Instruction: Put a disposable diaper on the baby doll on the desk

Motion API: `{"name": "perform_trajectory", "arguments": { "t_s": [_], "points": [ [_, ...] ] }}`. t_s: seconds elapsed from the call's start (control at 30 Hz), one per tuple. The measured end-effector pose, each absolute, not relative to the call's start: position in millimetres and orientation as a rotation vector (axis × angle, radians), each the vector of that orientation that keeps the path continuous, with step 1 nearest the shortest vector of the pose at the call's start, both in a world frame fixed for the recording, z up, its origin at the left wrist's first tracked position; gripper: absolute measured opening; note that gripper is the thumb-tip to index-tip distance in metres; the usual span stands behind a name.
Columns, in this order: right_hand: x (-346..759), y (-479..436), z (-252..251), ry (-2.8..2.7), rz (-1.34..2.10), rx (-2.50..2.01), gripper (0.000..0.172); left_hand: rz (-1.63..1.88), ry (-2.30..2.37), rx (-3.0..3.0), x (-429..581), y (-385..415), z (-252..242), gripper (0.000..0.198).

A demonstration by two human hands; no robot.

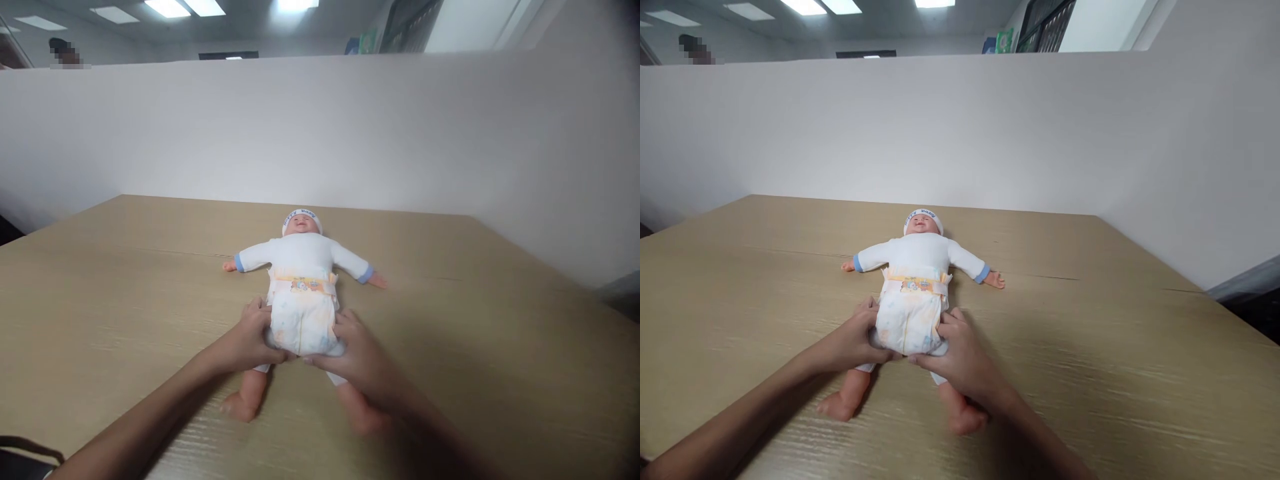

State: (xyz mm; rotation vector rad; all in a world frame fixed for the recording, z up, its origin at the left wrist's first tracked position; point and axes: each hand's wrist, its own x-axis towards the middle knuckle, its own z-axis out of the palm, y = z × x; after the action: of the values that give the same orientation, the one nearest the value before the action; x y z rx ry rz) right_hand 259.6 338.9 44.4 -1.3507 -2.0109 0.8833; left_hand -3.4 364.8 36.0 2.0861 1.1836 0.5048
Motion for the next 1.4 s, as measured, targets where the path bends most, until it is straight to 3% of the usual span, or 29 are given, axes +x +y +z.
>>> {"name": "perform_trajectory", "arguments": {
  "t_s": [0.1, 0.63, 1.13, 1.4],
  "points": [
    [259.6, 338.3, 45.6, -1.989, 0.905, -1.322, 0.020, 0.477, 1.272, 2.135, 1.8, 364.0, 34.9, 0.036],
    [263.0, 337.1, 40.4, -1.918, 0.954, -1.253, 0.019, 0.485, 1.215, 2.162, -1.7, 367.0, 37.7, 0.021],
    [271.8, 339.6, 43.6, -1.998, 0.915, -1.188, 0.021, 0.549, 1.147, 2.005, -9.6, 366.6, 34.3, 0.038],
    [271.6, 337.8, 36.8, -1.951, 0.907, -1.226, 0.036, 0.553, 1.051, 1.953, -18.4, 369.3, 34.0, 0.046]
  ]
}}
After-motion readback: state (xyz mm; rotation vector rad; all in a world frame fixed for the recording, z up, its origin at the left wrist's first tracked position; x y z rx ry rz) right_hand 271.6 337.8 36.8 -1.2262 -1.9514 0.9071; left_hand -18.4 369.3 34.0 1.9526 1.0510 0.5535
